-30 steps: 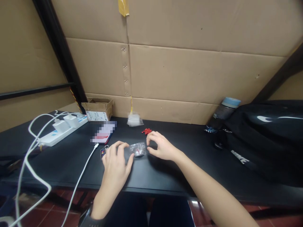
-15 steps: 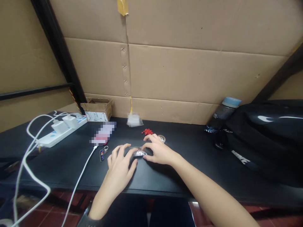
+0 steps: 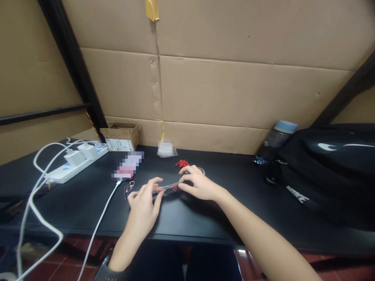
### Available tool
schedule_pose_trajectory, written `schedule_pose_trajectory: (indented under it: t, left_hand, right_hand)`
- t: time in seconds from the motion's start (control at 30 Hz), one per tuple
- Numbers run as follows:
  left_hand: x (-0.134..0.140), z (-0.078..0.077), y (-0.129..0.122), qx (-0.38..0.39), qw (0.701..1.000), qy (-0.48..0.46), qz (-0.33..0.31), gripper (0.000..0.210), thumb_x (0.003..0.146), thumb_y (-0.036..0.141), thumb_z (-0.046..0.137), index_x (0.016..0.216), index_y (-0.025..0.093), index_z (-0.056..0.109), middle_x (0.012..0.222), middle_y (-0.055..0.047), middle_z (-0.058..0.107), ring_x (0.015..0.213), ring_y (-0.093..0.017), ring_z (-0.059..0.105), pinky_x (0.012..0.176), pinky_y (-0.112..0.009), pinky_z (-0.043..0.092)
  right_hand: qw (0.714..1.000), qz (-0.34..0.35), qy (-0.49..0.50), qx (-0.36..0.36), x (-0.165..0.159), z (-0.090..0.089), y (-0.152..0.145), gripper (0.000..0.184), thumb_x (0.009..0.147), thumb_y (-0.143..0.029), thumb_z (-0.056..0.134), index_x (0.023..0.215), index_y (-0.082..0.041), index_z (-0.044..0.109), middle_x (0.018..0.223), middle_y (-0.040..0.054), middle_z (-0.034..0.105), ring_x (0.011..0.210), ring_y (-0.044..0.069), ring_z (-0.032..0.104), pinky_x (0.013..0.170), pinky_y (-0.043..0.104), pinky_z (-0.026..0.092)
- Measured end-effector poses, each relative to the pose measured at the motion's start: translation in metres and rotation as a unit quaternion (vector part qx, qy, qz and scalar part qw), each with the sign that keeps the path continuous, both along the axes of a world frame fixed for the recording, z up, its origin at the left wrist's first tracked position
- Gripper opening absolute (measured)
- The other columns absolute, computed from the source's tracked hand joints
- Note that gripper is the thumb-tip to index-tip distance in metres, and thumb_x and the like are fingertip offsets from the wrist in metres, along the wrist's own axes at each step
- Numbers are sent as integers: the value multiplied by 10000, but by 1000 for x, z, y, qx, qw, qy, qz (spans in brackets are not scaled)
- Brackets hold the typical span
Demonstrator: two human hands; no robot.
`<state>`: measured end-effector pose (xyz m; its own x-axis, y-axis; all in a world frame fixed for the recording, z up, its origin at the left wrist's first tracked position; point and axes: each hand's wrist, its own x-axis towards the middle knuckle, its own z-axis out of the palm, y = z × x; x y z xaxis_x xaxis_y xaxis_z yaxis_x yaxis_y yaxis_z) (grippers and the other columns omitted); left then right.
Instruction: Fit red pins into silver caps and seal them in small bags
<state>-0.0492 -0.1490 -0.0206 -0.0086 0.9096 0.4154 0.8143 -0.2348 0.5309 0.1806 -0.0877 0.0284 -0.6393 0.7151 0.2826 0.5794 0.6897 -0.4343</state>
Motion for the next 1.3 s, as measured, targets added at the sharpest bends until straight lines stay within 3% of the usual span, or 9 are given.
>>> schedule_pose_trajectory:
  t: [0.2, 0.47, 0.63, 0.87, 1.13, 1.3]
  left_hand:
    - [-1, 0, 1, -13, 1000, -27, 7, 331, 968, 365, 499, 1287, 285, 461, 1008, -30, 762, 1102, -260, 665, 960, -457, 302]
    - [-3, -1, 2, -19, 997, -71, -11, 354, 937, 398, 547, 1260, 292, 449, 930, -7, 769, 1144, -262, 660, 1012, -489, 323]
    - [-5, 0, 4, -22, 996, -82, -30, 333, 931, 358, 536, 1243, 276, 456, 911, -8, 768, 1098, -246, 686, 1016, -471, 375]
    - [-2, 6, 2, -34, 989, -133, -55, 414, 879, 363, 590, 1246, 269, 425, 919, -21, 768, 1064, -251, 699, 1006, -462, 419]
    - [-4, 3, 4, -45, 991, -112, -47, 409, 882, 338, 558, 1261, 264, 422, 906, -18, 774, 1035, -256, 714, 1002, -479, 419]
    - [-10, -1, 7, -34, 979, -190, -63, 429, 873, 392, 623, 1245, 262, 453, 919, -25, 778, 1067, -243, 712, 972, -414, 484]
  right_hand:
    - [1000, -2, -1, 27, 1, -5, 4, 60, 908, -267, 692, 930, -231, 735, 1259, 73, 590, 1190, 257, 505, 1049, 483, 393]
    - [1000, 5, 29, -1, -5, -7, 3, 88, 886, -303, 733, 885, -215, 738, 1220, 71, 610, 1158, 228, 537, 1057, 430, 413]
    - [999, -1, 30, -11, -5, -9, 4, 176, 835, -333, 789, 969, -225, 751, 1235, 71, 607, 1172, 236, 533, 1066, 435, 409]
    - [999, 14, 32, -19, -5, -14, 7, 77, 873, -290, 747, 878, -215, 760, 1229, 73, 607, 1165, 234, 537, 1065, 425, 413]
    - [998, 20, 53, -31, -4, -11, 6, 69, 883, -283, 734, 878, -214, 728, 1245, 63, 605, 1197, 233, 525, 1079, 438, 389]
    - [995, 28, 87, -46, -4, -8, 4, 78, 908, -296, 705, 900, -219, 720, 1261, 65, 594, 1225, 225, 526, 1080, 423, 388]
